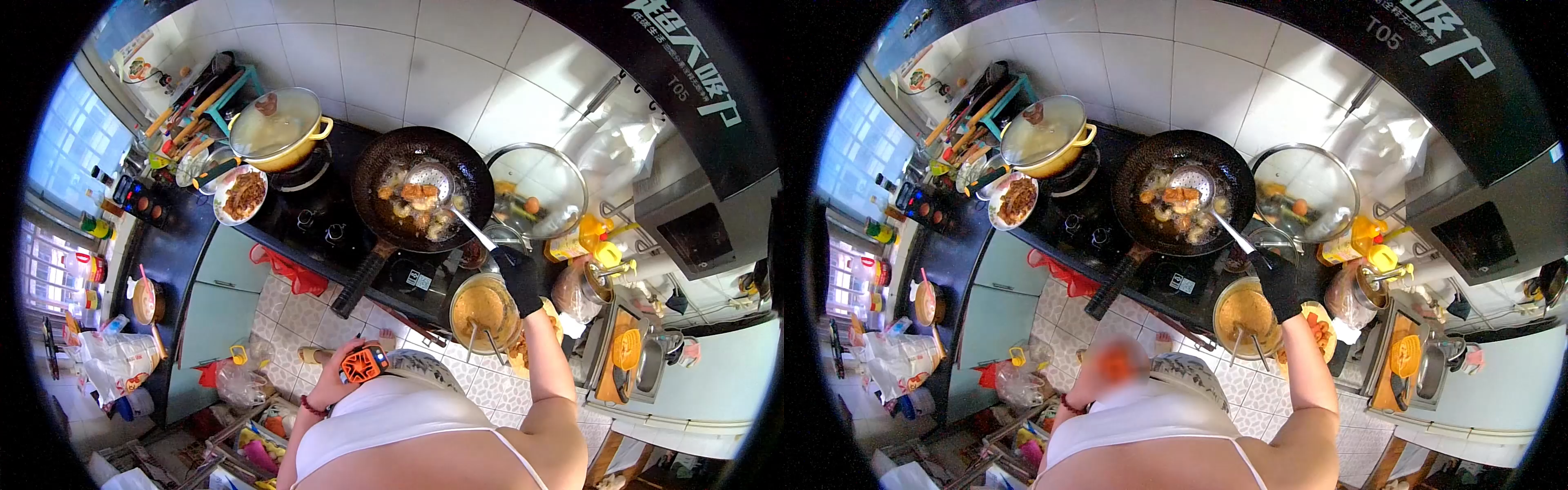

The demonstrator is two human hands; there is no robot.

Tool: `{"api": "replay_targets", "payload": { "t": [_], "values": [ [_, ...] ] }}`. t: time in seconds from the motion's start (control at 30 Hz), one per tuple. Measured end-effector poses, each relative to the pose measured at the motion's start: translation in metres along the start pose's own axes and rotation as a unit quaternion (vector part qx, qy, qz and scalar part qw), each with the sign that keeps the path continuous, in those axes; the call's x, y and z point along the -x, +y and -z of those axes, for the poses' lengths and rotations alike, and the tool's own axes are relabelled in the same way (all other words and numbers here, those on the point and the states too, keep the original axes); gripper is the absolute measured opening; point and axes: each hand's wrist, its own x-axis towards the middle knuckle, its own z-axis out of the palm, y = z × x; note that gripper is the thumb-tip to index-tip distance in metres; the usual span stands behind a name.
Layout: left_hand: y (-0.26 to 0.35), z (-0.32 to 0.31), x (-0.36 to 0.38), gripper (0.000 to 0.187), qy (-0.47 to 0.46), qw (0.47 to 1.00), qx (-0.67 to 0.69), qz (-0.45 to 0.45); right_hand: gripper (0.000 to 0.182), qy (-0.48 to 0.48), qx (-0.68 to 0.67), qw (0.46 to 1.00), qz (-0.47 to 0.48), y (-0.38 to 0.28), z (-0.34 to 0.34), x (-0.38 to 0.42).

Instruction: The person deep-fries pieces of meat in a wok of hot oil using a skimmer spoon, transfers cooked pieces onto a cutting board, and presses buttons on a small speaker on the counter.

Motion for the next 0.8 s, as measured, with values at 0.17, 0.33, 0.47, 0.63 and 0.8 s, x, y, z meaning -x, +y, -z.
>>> {"api": "replay_targets", "payload": {
  "t": [0.17,0.33,0.47,0.63,0.8],
  "values": [
    [0.065,-0.013,0.006,0.076,0.038,0.996,-0.064,-0.044,0.032,0.027,0.057,0.998,0.029,-0.007,0.002,0.000],
    [0.065,-0.009,0.007,0.076,0.034,0.996,-0.064,-0.049,0.029,0.084,0.129,0.983,0.103,-0.022,0.005,0.000],
    [0.062,-0.006,0.009,0.076,0.036,0.995,-0.072,-0.055,0.028,0.103,0.296,0.940,0.138,-0.029,0.013,-0.001],
    [0.059,-0.002,0.012,0.075,0.041,0.995,-0.057,-0.067,0.031,0.091,0.402,0.906,0.094,-0.035,0.031,0.007],
    [0.045,0.007,0.016,0.078,0.033,0.995,-0.066,-0.070,0.026,0.224,0.314,0.905,0.178,-0.043,0.022,0.013]
  ]
}}
